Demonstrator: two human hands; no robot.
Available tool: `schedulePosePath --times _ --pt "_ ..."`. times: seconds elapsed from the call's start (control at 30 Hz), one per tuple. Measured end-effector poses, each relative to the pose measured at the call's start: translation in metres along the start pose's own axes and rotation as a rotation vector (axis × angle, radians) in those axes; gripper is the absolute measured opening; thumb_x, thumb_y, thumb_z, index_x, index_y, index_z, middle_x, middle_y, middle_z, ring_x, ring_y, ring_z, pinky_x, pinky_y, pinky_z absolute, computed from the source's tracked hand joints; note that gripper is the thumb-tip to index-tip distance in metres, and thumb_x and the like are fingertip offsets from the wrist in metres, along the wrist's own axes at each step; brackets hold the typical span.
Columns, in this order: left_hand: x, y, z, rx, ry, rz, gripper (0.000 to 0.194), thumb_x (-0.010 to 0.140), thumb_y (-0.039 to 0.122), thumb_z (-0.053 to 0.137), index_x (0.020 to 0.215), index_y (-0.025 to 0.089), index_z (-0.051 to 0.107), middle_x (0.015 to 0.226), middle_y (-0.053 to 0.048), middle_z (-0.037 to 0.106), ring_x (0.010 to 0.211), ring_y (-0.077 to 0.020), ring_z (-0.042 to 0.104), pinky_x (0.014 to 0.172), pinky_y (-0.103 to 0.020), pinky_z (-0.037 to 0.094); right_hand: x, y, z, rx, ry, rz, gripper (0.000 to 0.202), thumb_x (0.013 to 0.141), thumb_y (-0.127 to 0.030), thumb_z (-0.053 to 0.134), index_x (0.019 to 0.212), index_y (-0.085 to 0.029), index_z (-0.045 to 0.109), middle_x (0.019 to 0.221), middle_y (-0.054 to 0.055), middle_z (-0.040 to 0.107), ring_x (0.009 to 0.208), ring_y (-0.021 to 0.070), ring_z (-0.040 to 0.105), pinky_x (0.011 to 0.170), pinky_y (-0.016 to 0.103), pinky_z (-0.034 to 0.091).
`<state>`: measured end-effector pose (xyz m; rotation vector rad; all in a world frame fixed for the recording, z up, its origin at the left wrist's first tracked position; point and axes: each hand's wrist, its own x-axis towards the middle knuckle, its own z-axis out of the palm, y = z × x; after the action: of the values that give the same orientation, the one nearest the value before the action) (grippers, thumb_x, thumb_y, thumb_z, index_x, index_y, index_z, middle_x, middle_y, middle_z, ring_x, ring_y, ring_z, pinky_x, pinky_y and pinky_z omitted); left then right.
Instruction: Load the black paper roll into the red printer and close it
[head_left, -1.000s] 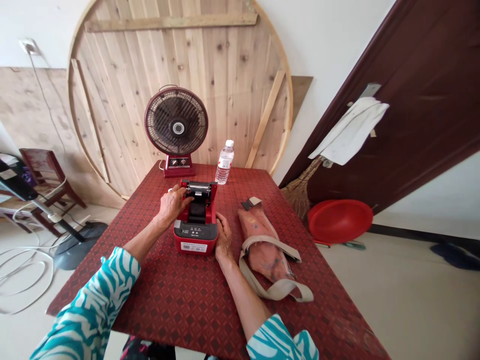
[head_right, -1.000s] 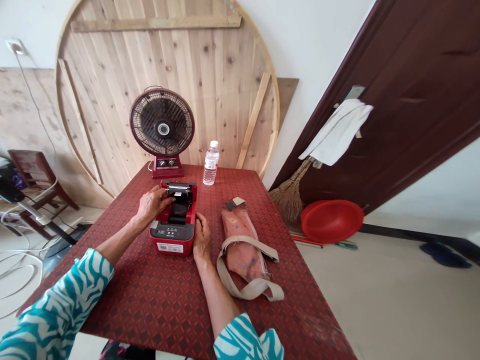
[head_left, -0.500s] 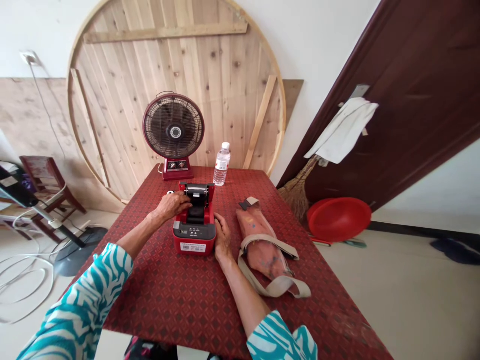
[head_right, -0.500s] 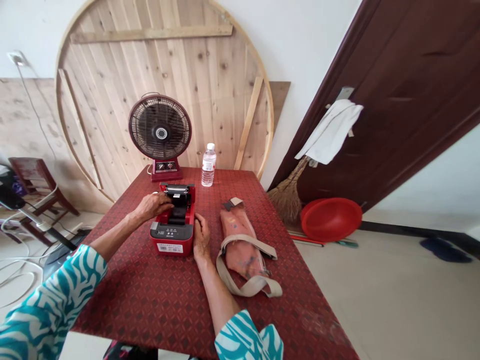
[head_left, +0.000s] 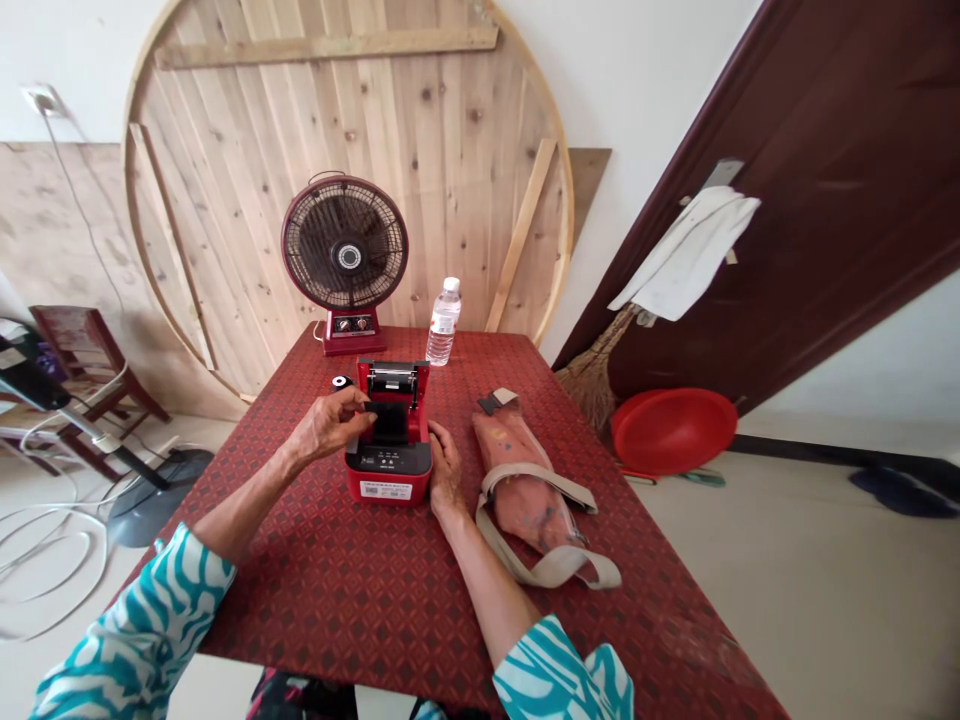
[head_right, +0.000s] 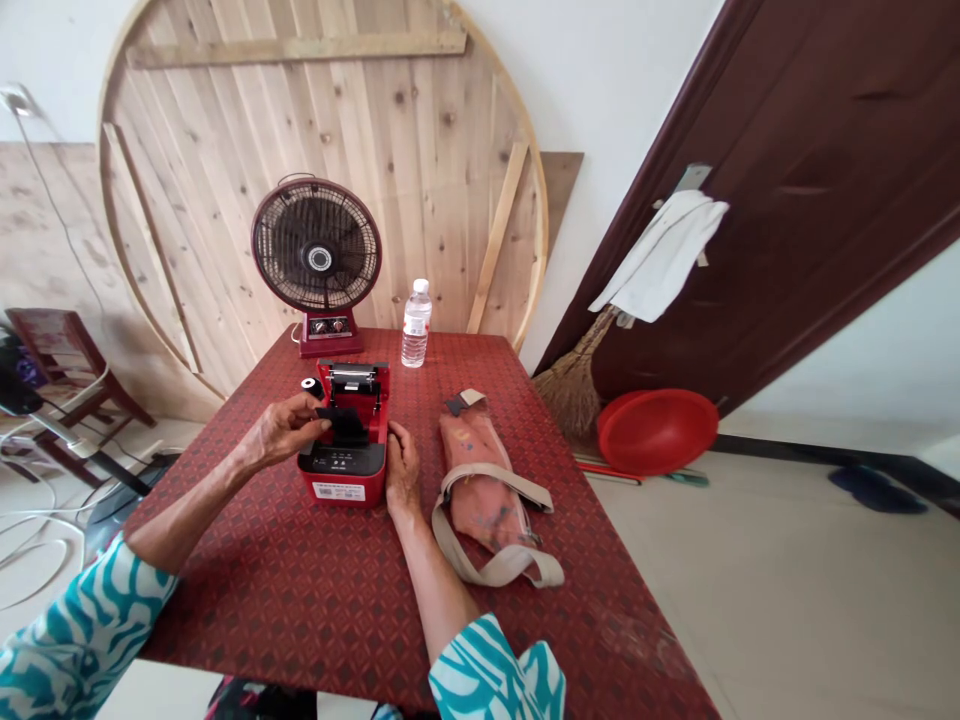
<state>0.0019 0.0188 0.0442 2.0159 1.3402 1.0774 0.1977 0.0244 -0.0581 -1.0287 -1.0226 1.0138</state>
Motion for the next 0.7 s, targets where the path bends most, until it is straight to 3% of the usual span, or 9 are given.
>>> schedulePosePath --times 0.13,0.23,0.33,0.43,0.7 --pt "-0.026 0.016 0.003 0.154 -0.047 0.073 0.019 0.086 0.035 0.054 0.09 0.019 0.062 0.06 0.004 0.062 0.045 -0.0071 0.047 0.046 -0.02 0.033 0.0 0.0 0.0 -0.003 -0.002 -0.012 0.036 0.08 -0.042 0.052 0.106 -0.021 0.066 0.108 0.004 0.07 0.102 0.0213 0.06 0.087 0.034 0.045" --pt "-0.039 0.021 0.004 0.282 0.014 0.289 0.012 0.086 0.027 0.055 0.088 0.02 0.065 0.084 -0.002 0.072 0.066 -0.0117 0.059 0.063 -0.026 0.043 0.0 0.003 -0.001 -0.016 0.001 -0.02 0.037 0.081 -0.042 0.051 0.108 -0.021 0.066 0.11 0.004 0.07 0.103 0.0212 0.06 0.086 0.033 0.045" --pt "-0.044 0.022 0.003 0.378 0.082 0.464 0.008 0.084 0.024 0.058 0.081 0.021 0.065 0.097 -0.004 0.073 0.085 -0.0181 0.061 0.079 -0.035 0.042 0.0 0.005 -0.001 -0.018 0.006 -0.025 0.036 0.081 -0.041 0.051 0.107 -0.021 0.066 0.111 0.004 0.069 0.104 0.0212 0.059 0.087 0.033 0.044" --pt "-0.046 0.021 0.004 0.322 0.079 0.548 0.004 0.083 0.019 0.059 0.085 0.02 0.063 0.097 -0.004 0.073 0.09 -0.018 0.063 0.085 -0.038 0.041 0.0 0.003 -0.002 -0.018 0.0 -0.019 0.035 0.081 -0.04 0.051 0.107 -0.021 0.066 0.111 0.004 0.069 0.103 0.021 0.06 0.088 0.034 0.043" --pt "-0.05 0.016 0.01 0.239 0.046 0.658 0.016 0.078 0.012 0.054 0.091 0.021 0.059 0.095 -0.006 0.074 0.092 -0.0184 0.067 0.088 -0.039 0.043 0.0 0.005 -0.003 -0.024 -0.01 -0.022 0.034 0.083 -0.04 0.05 0.108 -0.022 0.065 0.112 0.004 0.068 0.105 0.0215 0.059 0.089 0.035 0.043"
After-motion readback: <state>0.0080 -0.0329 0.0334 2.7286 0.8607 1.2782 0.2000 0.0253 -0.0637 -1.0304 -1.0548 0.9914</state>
